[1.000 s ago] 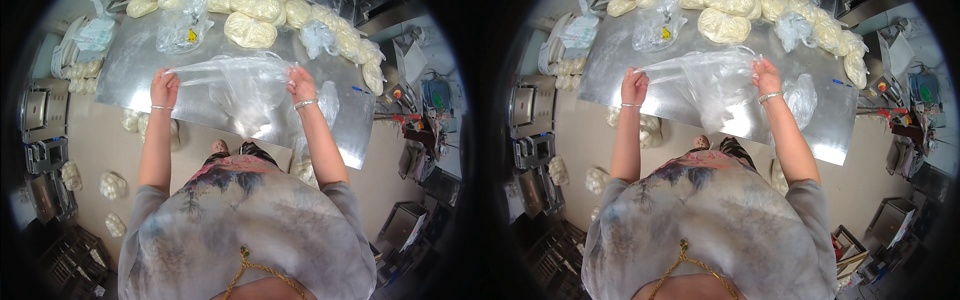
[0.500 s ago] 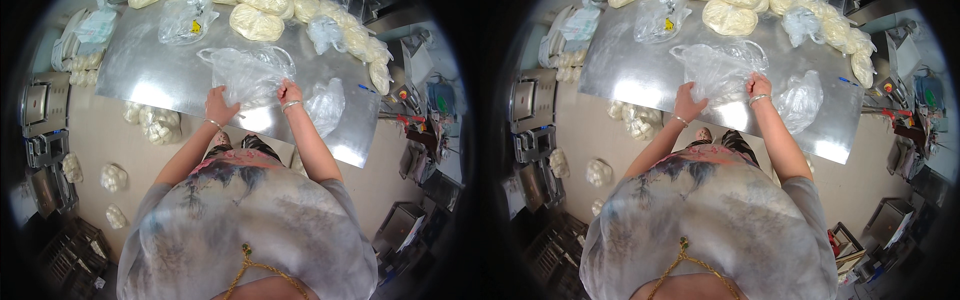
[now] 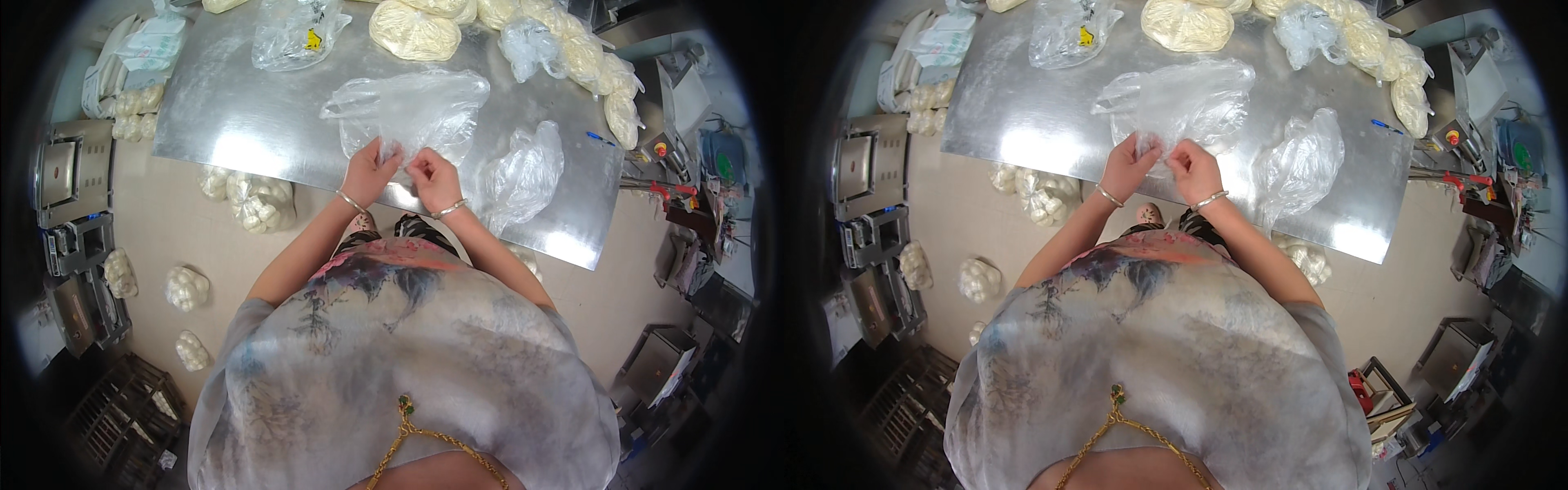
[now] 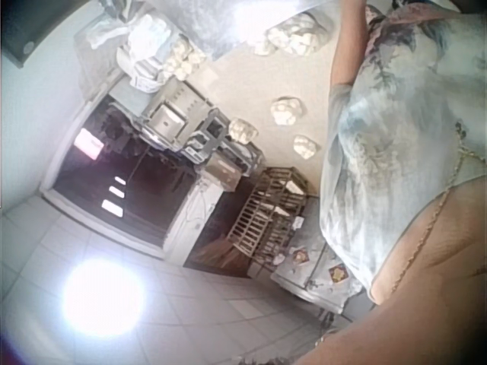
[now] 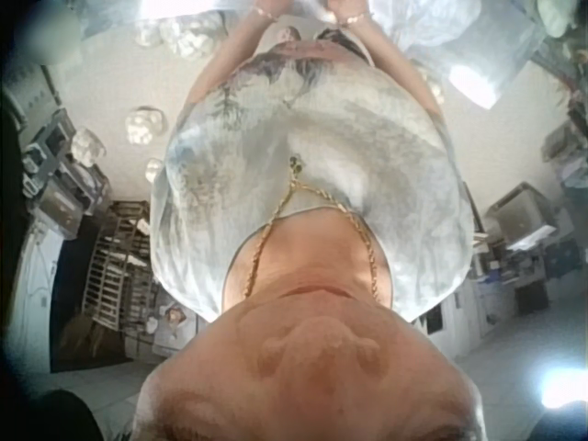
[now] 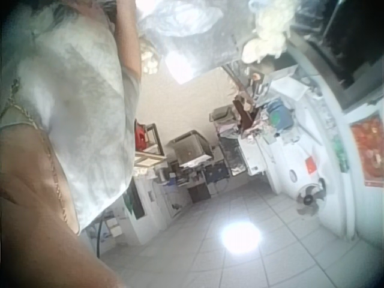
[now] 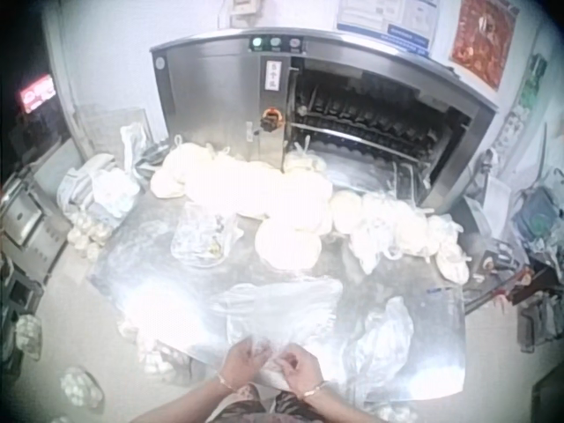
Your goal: The person unpacks dough balls from plastic bags, places them into metal trays, and covers the trays with paper. The person also retrieves full trays from a rolling rack and stacks them on the work table.
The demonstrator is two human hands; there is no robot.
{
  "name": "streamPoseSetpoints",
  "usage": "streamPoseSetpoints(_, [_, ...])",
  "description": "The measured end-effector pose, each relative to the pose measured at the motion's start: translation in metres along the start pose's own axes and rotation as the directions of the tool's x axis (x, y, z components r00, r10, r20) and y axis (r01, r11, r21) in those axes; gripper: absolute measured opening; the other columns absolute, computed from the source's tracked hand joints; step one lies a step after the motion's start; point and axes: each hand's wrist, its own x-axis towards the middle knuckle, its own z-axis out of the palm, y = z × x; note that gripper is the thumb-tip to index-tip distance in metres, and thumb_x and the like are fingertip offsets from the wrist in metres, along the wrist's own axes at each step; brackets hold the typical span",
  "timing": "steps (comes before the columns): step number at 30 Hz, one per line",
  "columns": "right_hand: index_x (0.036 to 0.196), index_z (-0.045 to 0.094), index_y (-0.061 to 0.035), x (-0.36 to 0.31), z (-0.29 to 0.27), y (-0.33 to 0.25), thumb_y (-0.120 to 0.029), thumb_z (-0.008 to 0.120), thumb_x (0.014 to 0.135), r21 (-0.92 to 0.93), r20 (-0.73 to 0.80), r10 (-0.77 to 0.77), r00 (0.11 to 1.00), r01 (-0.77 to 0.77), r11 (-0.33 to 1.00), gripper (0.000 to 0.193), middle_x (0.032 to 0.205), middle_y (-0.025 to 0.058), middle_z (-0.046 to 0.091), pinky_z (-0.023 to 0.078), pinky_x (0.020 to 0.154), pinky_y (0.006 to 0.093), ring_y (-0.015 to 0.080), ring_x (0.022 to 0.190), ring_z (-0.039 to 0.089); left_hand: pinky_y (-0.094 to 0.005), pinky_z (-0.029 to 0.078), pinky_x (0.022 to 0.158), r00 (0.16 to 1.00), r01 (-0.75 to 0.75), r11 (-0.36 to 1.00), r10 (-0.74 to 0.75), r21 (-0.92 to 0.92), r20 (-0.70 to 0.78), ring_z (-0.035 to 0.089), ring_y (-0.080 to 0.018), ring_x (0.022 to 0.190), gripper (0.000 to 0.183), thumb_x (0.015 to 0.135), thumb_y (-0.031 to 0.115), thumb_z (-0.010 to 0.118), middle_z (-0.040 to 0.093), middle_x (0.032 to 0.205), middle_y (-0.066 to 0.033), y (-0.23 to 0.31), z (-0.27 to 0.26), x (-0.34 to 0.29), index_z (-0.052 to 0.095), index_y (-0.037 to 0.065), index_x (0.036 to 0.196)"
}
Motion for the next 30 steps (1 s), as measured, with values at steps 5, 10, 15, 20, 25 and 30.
streamPoseSetpoints(5, [0.074,0.044,-0.0058,0.007,-0.025,0.031,0.001,0.054,0.083,0.201,-0.189,-0.015,0.982,0.054,0.978,0.015,0.061,-0.0019,0.047,0.039,0.047,0.0193,0.0053,0.053,0.048,-0.0267,0.041,0.059,0.974,-0.072,0.801,0.184,0.595,-0.130,0.047,-0.0118,0.061,0.013,0.076,0.005,0.058,0.055,0.070,-0.0054,-0.035,-0.054,0.009,0.058,0.002,0.089])
streamPoseSetpoints(10, [0.077,0.046,-0.0057,0.002,-0.044,0.041,-0.003,0.053,0.085,0.288,-0.246,0.147,0.958,-0.073,0.955,0.011,0.063,0.0003,0.051,0.043,0.049,0.0211,0.0075,0.054,0.051,-0.0252,0.043,0.058,0.959,0.083,0.974,-0.021,0.209,-0.282,0.052,-0.0103,0.061,0.011,0.079,0.004,0.057,0.057,0.066,-0.0026,-0.059,-0.111,0.006,0.060,0.002,0.089])
streamPoseSetpoints(15, [0.097,0.055,-0.0038,0.006,-0.023,0.020,-0.023,0.050,0.090,0.438,0.153,0.187,0.970,-0.236,0.867,0.021,0.087,0.0057,0.061,0.048,0.068,0.0249,0.0120,0.079,0.059,-0.0242,0.047,0.079,0.995,0.077,0.992,-0.083,-0.098,-0.051,0.059,-0.0125,0.088,0.026,0.078,-0.009,0.048,0.062,0.096,-0.0050,-0.033,-0.072,0.001,0.057,-0.002,0.101])
streamPoseSetpoints(20, [0.111,0.052,-0.0037,0.026,-0.018,-0.009,-0.026,0.049,0.090,0.580,0.227,0.283,0.932,-0.363,0.730,0.030,0.092,0.0052,0.060,0.045,0.066,0.0235,0.0102,0.077,0.056,-0.0257,0.043,0.089,0.989,-0.065,0.983,0.086,-0.172,0.119,0.055,-0.0132,0.104,0.043,0.077,-0.014,0.040,0.058,0.113,-0.0077,0.015,-0.044,-0.007,0.051,-0.001,0.117])
streamPoseSetpoints(25, [0.104,0.056,-0.0030,0.036,-0.018,-0.017,-0.019,0.055,0.087,0.368,0.249,0.175,0.953,-0.260,0.893,0.023,0.076,0.0012,0.056,0.038,0.057,0.0207,0.0071,0.061,0.046,-0.0239,0.043,0.087,0.976,0.008,0.991,0.020,-0.131,0.215,0.055,-0.0110,0.097,0.056,0.069,-0.018,0.032,0.060,0.106,-0.0072,0.028,-0.037,-0.013,0.053,0.002,0.117])
streamPoseSetpoints(30, [0.075,0.057,-0.0042,0.041,-0.027,0.002,-0.014,0.058,0.083,0.556,0.040,0.165,0.985,-0.159,0.816,0.013,0.061,-0.0011,0.050,0.034,0.051,0.0217,0.0068,0.052,0.041,-0.0216,0.046,0.067,0.999,-0.008,1.000,0.008,0.007,-0.048,0.055,-0.0097,0.071,0.046,0.067,-0.018,0.033,0.060,0.079,-0.0035,-0.012,-0.070,-0.001,0.061,0.003,0.097])
